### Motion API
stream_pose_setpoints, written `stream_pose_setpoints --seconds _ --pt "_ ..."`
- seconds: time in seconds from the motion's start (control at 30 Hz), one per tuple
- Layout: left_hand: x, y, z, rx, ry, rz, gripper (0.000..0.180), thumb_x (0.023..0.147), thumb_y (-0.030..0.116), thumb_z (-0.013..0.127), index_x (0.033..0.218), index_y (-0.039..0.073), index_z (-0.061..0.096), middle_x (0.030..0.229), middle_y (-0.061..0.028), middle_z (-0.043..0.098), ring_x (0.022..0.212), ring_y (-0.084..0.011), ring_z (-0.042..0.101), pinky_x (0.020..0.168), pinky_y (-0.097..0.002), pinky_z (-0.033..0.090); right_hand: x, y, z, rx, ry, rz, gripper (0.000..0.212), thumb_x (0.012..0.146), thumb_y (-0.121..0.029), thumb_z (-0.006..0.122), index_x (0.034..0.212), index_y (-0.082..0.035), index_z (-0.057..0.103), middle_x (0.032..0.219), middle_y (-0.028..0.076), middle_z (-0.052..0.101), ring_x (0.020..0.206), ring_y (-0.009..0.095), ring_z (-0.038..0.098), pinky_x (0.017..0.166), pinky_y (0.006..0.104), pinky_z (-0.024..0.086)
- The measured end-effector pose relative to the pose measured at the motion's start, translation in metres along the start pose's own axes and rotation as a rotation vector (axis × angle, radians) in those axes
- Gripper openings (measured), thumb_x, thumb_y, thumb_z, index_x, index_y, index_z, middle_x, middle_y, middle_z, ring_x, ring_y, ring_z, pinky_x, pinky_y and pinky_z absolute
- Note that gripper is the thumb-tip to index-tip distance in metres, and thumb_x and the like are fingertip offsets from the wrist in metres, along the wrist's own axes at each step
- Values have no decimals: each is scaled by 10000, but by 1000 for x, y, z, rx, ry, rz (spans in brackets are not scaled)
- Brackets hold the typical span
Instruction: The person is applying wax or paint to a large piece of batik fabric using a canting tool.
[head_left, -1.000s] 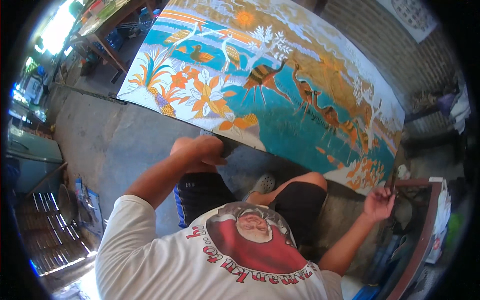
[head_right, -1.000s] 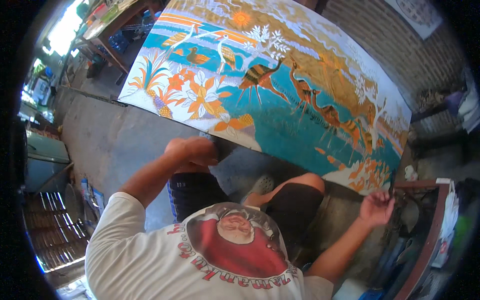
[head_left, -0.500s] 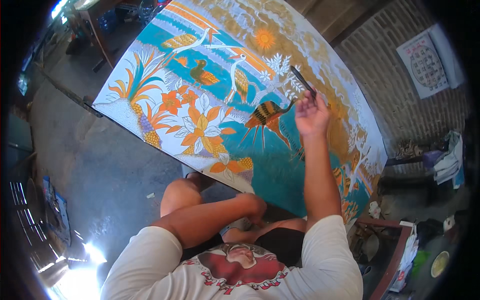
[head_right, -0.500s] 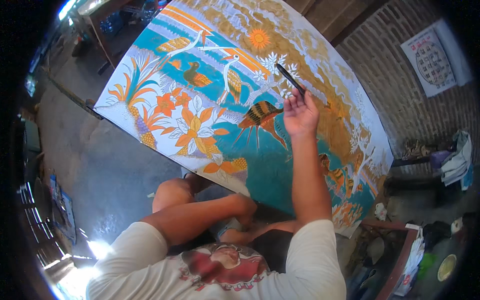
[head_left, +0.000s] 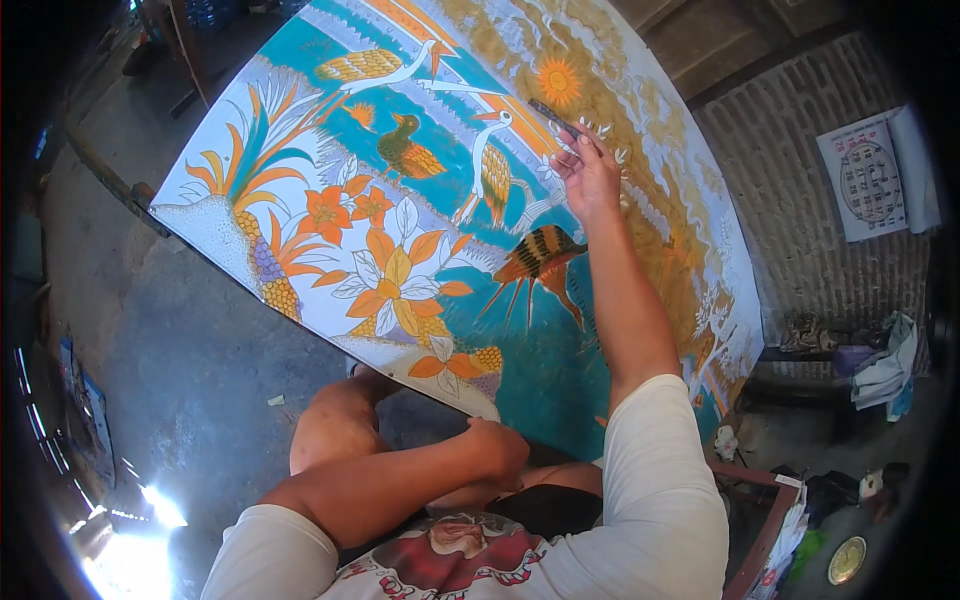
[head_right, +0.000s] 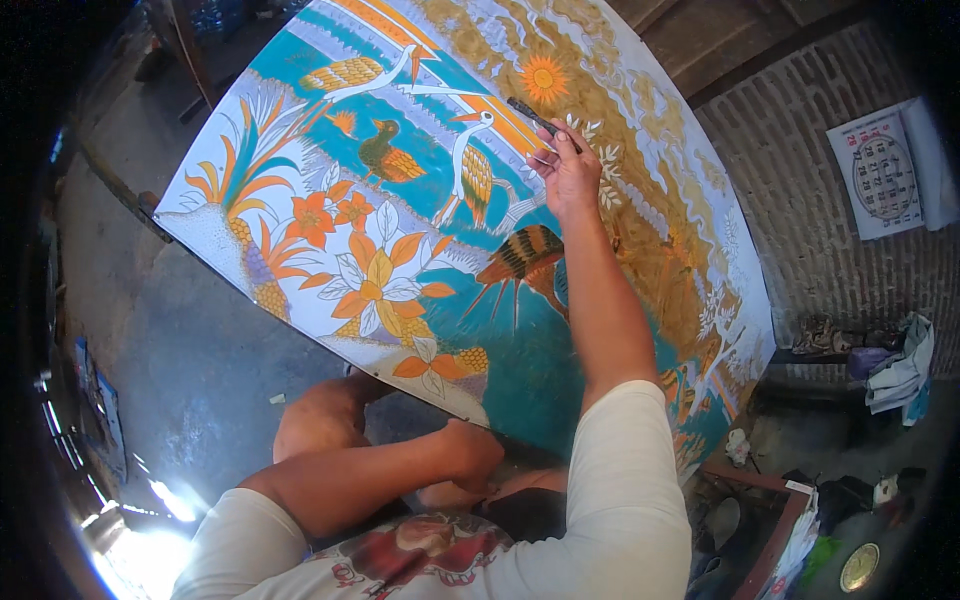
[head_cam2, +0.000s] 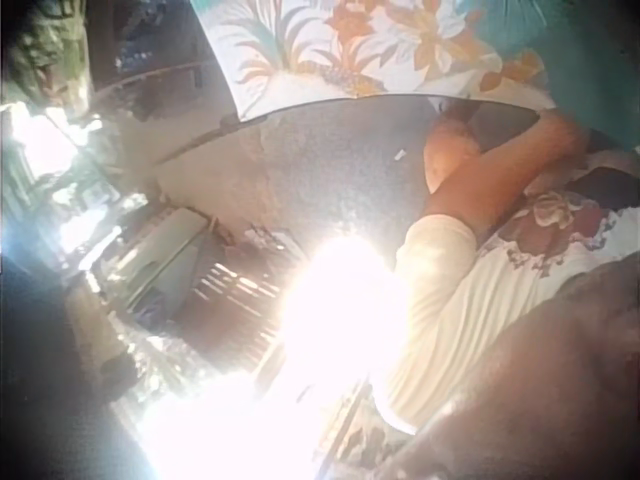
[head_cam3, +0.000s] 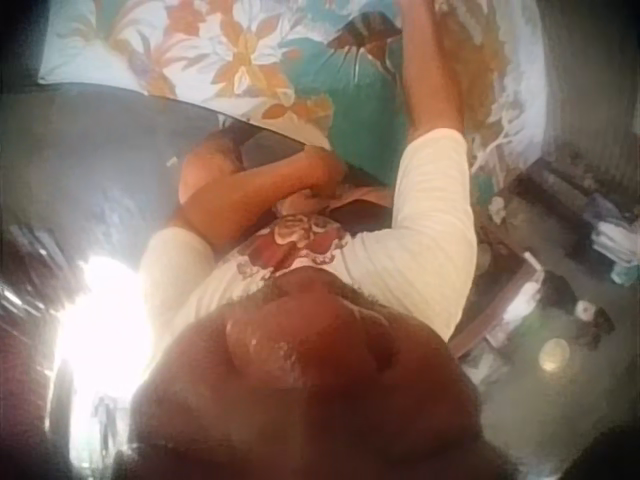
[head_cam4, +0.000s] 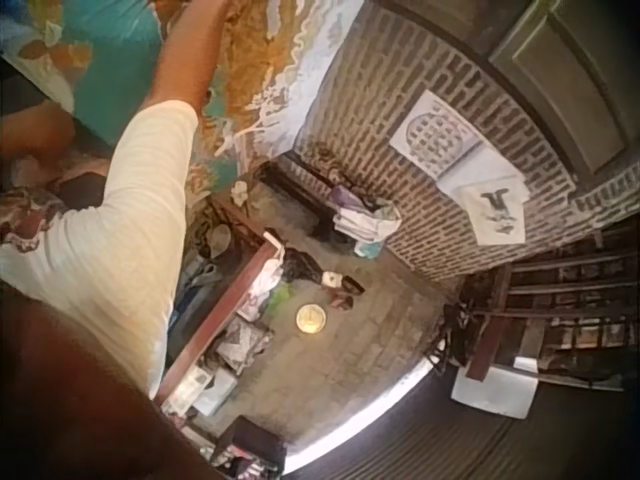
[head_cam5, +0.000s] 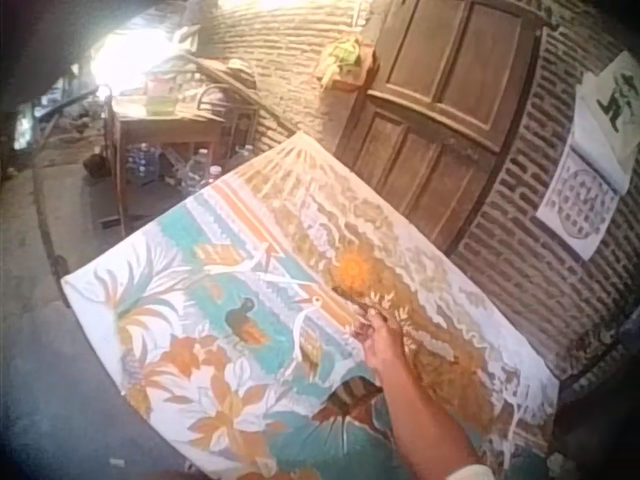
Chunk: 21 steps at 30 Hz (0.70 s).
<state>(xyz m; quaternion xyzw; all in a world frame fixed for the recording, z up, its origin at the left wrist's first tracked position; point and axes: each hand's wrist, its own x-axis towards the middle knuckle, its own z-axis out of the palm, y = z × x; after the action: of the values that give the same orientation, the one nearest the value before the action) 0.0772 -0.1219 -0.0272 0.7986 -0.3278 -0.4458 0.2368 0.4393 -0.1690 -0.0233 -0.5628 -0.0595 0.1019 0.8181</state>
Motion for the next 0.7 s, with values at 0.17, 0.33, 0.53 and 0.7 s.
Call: stream_pose_setpoints --seconds 0.17,0.33,0.53,0.7 --pt "-1 4 -3 26 -4 37 612 821 503 718 1183 9 703 1245 -206 671 1161 -379 648 983 -692 444 16 8 2 -157 -33 -13 284 1015 -111 561 1286 -41 607 1105 141 696 712 168 671 632 342 605" --pt "-2 6 -7 40 -48 42 598 820 479 727 1193 13 700 1255 -198 669 1167 -379 644 986 -692 441 25 13 5 -194 -29 -20 287 1018 -106 554 1292 -31 600 1112 147 698 707 160 671 615 326 612" --pt "3 4 -4 29 -63 34 581 811 447 746 1198 17 699 1279 -192 657 1197 -376 628 994 -690 436 28 17 10 -217 -6 -24 277 1020 -96 546 1282 -32 610 1105 143 703 707 148 669 610 315 618" --pt "6 1 4 20 -21 51 524 817 418 728 1130 -3 716 1194 -218 681 1143 -385 651 977 -672 457 27 20 5 -268 2 -17 268 1021 -96 543 1270 -36 623 1097 137 709 708 142 668 608 315 618"
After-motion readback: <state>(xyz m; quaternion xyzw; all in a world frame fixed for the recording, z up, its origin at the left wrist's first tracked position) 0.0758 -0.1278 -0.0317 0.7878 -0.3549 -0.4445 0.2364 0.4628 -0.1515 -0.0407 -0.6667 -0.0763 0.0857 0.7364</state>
